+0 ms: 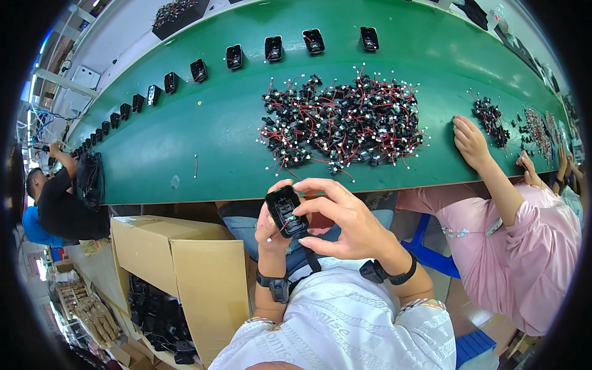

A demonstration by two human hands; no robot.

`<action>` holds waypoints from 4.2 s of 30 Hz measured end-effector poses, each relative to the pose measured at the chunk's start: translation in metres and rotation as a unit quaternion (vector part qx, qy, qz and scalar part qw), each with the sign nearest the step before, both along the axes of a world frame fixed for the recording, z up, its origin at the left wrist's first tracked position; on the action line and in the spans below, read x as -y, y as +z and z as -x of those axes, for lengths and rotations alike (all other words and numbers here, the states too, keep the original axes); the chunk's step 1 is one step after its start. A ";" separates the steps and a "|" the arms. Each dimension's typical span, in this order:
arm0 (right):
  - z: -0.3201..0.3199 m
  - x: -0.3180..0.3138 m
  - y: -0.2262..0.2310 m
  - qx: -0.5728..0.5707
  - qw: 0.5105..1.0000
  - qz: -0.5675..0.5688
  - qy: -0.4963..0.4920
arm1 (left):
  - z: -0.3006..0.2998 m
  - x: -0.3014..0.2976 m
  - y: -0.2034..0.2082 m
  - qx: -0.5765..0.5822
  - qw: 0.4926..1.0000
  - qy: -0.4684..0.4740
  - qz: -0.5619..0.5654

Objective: The person picks up a black plastic housing from a box and a wire component from a pile, inserts the component into the housing, and places the assembled unit onto the green workbench.

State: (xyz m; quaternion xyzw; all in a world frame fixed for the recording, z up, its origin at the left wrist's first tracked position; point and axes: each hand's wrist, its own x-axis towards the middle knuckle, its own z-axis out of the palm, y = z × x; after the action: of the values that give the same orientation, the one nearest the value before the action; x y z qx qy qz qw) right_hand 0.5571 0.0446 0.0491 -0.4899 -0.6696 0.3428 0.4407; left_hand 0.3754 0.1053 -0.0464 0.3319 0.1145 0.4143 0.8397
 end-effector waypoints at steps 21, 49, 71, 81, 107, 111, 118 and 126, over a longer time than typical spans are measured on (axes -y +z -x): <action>0.011 0.001 -0.012 0.117 0.989 -0.067 -0.066 | -0.011 0.001 0.005 -0.003 1.000 -0.027 0.014; -0.370 -0.169 -0.048 0.296 0.928 -0.026 -0.225 | -0.008 -0.075 -0.029 -0.379 0.760 0.473 -0.234; -0.401 -0.194 -0.063 0.330 0.921 -0.005 -0.207 | -0.009 -0.078 -0.017 -0.420 0.772 0.384 -0.284; -0.368 -0.204 -0.063 0.299 0.935 -0.002 -0.190 | -0.012 -0.081 -0.021 -0.411 0.763 0.416 -0.274; -0.361 -0.208 -0.035 0.405 0.898 0.015 -0.172 | -0.005 -0.080 -0.018 -0.430 0.760 0.397 -0.285; -0.366 -0.210 -0.040 0.419 0.891 0.029 -0.170 | -0.009 -0.081 -0.018 -0.429 0.761 0.392 -0.289; -0.349 -0.188 -0.033 0.387 0.894 -0.060 -0.218 | -0.007 -0.080 -0.022 -0.414 0.762 0.405 -0.289; -0.219 -0.061 0.013 0.213 0.937 -0.128 -0.247 | 0.012 -0.031 -0.002 -0.333 0.845 0.358 -0.216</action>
State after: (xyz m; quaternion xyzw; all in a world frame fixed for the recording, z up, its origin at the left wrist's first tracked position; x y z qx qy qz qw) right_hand 0.7759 0.1058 0.0623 -0.6406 -0.6441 0.0225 0.4175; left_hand 0.3639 0.1360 -0.0489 0.5593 0.4059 0.5649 0.4509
